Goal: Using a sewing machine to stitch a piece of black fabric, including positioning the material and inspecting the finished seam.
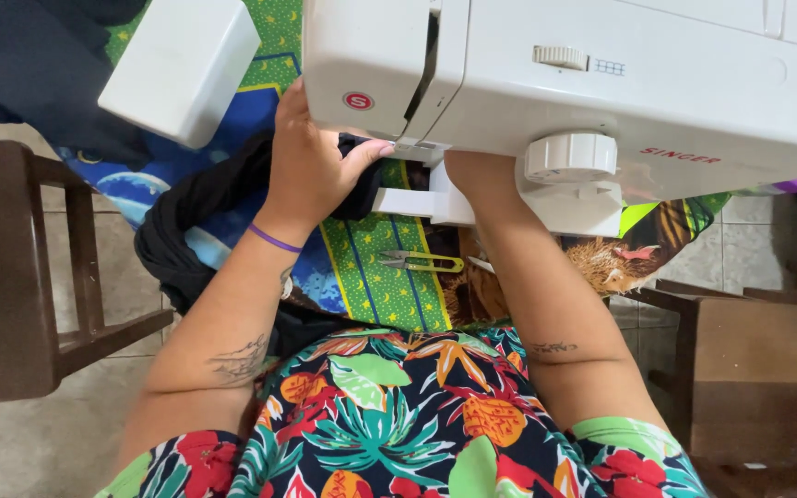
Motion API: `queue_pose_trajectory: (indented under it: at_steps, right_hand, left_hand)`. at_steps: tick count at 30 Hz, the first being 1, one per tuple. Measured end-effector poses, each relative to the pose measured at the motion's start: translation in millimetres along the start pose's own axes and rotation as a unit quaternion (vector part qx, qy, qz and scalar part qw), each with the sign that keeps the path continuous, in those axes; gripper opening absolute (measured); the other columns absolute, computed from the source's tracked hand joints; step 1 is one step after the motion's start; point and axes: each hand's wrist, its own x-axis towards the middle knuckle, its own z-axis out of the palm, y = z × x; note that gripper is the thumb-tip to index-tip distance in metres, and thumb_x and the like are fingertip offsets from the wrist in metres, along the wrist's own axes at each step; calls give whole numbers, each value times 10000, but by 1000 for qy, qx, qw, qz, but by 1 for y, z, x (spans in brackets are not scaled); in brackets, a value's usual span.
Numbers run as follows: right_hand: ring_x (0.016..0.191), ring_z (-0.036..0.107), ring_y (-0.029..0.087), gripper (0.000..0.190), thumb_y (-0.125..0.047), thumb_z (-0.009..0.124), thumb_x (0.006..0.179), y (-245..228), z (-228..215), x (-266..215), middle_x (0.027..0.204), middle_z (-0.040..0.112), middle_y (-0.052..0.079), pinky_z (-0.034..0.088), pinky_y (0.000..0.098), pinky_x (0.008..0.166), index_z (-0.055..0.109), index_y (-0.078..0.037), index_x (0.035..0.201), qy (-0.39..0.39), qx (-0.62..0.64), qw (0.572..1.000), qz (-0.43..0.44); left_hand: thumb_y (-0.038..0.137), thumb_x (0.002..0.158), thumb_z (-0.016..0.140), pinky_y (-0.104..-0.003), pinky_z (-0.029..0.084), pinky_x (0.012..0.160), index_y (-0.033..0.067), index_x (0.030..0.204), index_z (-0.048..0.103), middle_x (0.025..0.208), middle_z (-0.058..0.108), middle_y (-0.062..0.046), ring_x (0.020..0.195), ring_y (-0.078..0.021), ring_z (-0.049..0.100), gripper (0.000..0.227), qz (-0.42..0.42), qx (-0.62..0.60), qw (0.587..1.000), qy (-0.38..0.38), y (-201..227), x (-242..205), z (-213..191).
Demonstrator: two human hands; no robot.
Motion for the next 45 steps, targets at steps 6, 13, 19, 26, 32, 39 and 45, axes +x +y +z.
queue_pose_trajectory:
  at_steps: [6, 13, 19, 26, 32, 39, 45]
  right_hand:
    - [1366, 581, 300, 300, -204, 607, 1111, -8, -1, -6, 1354, 661, 130, 453, 444, 1140, 556, -93, 1385, 33, 33, 999, -28]
    - [952, 688, 214, 154, -89, 627, 1095, -69, 9, -60, 1071, 634, 105, 613, 329, 884, 518, -51, 1197, -42, 295, 954, -5]
    - [1376, 588, 305, 690, -339, 643, 1020, -2, 57, -82, 1522, 539, 260, 556, 408, 1072, 420, 41, 1550, -111, 277, 945, 137]
    - [826, 579, 140, 288, -350, 583, 1080, -24, 56, -77, 872, 613, 0, 501, 305, 775, 675, -95, 982, -99, 285, 937, 179]
    - [846, 600, 125, 536, -338, 694, 982, -15, 65, -74, 918, 598, 48, 704, 336, 719, 634, 37, 1360, -118, 337, 900, 251]
    - [639, 584, 115, 204, -232, 718, 999, -13, 60, -86, 718, 581, 38, 615, 298, 549, 654, -40, 1025, -108, 336, 903, 246]
    - [419, 584, 163, 217, -244, 716, 1008, -24, 53, -90, 577, 596, 29, 463, 269, 436, 646, -51, 936, -80, 246, 945, 202]
  left_hand:
    - [260, 890, 986, -555, 457, 1084, 90, 987, 839, 1285, 673, -153, 1224, -412, 594, 245, -18, -19, 1000, -1, 2, -2, -1]
    - [242, 1009, 820, -502, 535, 955, 15, 1358, 622, 1231, 702, -212, 1147, -412, 670, 462, -55, -98, 992, -65, -3, 0, -22]
    - [140, 1105, 557, -464, 481, 821, 33, 1328, 611, 1126, 643, -191, 1006, -394, 621, 253, -39, -102, 993, -46, 6, 2, -24]
    - [139, 1112, 551, -468, 486, 887, 15, 1329, 641, 1165, 678, -206, 1051, -402, 626, 266, -16, -84, 995, -54, 9, 7, -25]
    - [103, 1064, 575, -468, 516, 931, 26, 1342, 640, 1228, 676, -207, 1102, -404, 642, 295, -38, -101, 994, -35, 12, 7, -19]
    - [83, 1026, 605, -442, 498, 854, 31, 1264, 658, 1124, 658, -188, 1011, -373, 622, 249, -52, -102, 993, -34, 9, 7, -20]
    - [58, 1008, 577, -467, 483, 880, 22, 1256, 667, 1142, 662, -188, 1014, -396, 607, 266, 1, -66, 997, -28, 6, 7, -16]
